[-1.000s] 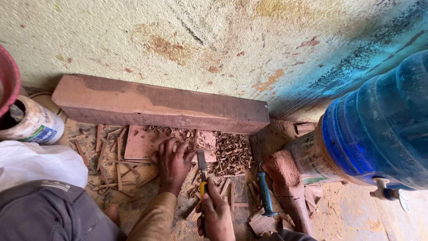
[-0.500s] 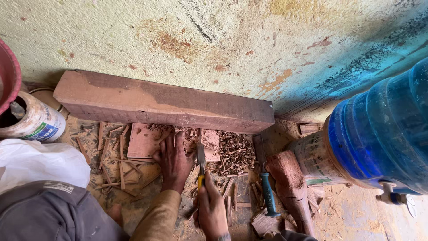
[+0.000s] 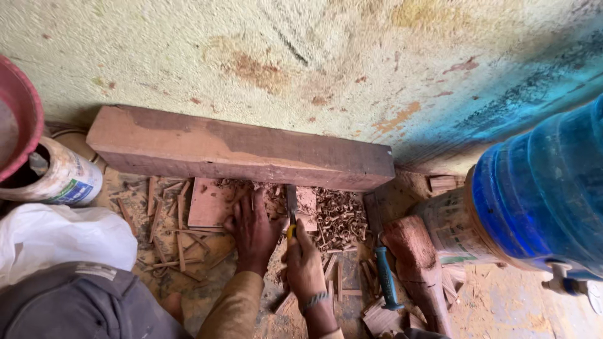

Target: The person uses a chisel and mallet to carve a rectangular wooden block. They repeatedly strike the chisel to remove wood shavings, occasionally pausing to clear debris from the work surface.

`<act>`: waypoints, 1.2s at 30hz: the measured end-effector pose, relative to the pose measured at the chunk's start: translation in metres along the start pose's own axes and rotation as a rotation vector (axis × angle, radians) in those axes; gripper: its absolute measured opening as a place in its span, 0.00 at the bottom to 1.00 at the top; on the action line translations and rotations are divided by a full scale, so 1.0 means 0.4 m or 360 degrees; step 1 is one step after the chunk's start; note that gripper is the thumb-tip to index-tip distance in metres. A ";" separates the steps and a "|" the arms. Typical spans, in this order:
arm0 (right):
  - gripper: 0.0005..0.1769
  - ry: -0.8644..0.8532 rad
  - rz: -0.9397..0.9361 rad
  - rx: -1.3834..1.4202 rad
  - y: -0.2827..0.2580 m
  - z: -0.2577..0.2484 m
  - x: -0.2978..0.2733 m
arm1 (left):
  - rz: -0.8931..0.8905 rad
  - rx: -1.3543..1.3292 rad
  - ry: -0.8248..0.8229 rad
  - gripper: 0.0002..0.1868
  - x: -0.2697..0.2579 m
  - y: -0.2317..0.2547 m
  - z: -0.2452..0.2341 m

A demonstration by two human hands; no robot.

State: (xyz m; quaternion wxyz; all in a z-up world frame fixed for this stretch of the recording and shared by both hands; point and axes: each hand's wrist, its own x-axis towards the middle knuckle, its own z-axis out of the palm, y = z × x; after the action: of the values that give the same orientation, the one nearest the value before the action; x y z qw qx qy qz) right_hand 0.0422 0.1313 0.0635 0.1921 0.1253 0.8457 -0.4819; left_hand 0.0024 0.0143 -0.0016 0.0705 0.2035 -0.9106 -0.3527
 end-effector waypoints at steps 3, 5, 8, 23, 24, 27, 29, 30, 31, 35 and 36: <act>0.33 -0.0095 0.0251 0.0206 0.020 -0.015 -0.069 | -0.0005 0.0071 -0.0017 0.54 -0.004 0.002 -0.009; 0.32 -0.0028 0.0022 0.0143 0.026 -0.009 -0.056 | 0.0057 0.0036 0.0051 0.50 0.004 0.006 -0.009; 0.33 -0.0056 -0.0012 0.0362 0.029 -0.006 -0.020 | 0.0133 -0.0008 0.0055 0.45 -0.023 -0.007 0.000; 0.34 0.0017 0.0230 0.0765 0.097 -0.115 -0.168 | 0.0445 0.0151 0.0243 0.17 -0.026 -0.058 0.113; 0.35 -0.0010 0.0244 0.0798 0.103 -0.108 -0.173 | 0.0413 0.0156 0.0213 0.17 -0.027 -0.053 0.108; 0.34 -0.0072 0.0301 0.0771 0.099 -0.091 -0.173 | 0.0430 0.0192 0.0354 0.34 -0.018 -0.033 0.075; 0.35 -0.0099 0.0333 0.0724 0.092 -0.081 -0.177 | 0.0307 0.0151 0.0280 0.44 -0.027 -0.022 0.042; 0.35 -0.0116 0.0347 0.0700 0.088 -0.075 -0.177 | 0.0244 0.0133 0.0246 0.49 -0.026 -0.015 0.029; 0.35 -0.0144 0.0342 0.0733 0.086 -0.070 -0.177 | 0.0219 0.0158 0.0202 0.51 -0.022 -0.008 0.021; 0.35 -0.0202 0.0284 0.0712 0.077 -0.058 -0.178 | 0.0097 0.0219 0.0050 0.54 -0.007 0.003 0.003; 0.35 -0.0202 0.0259 0.0667 0.075 -0.056 -0.179 | 0.0060 0.0223 0.0018 0.55 -0.003 0.005 0.000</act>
State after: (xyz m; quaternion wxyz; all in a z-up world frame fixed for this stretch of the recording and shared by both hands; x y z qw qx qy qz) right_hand 0.1135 0.1639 0.0831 0.2529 0.1996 0.7004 -0.6368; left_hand 0.0027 0.0161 -0.0003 0.0678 0.1926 -0.9364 -0.2856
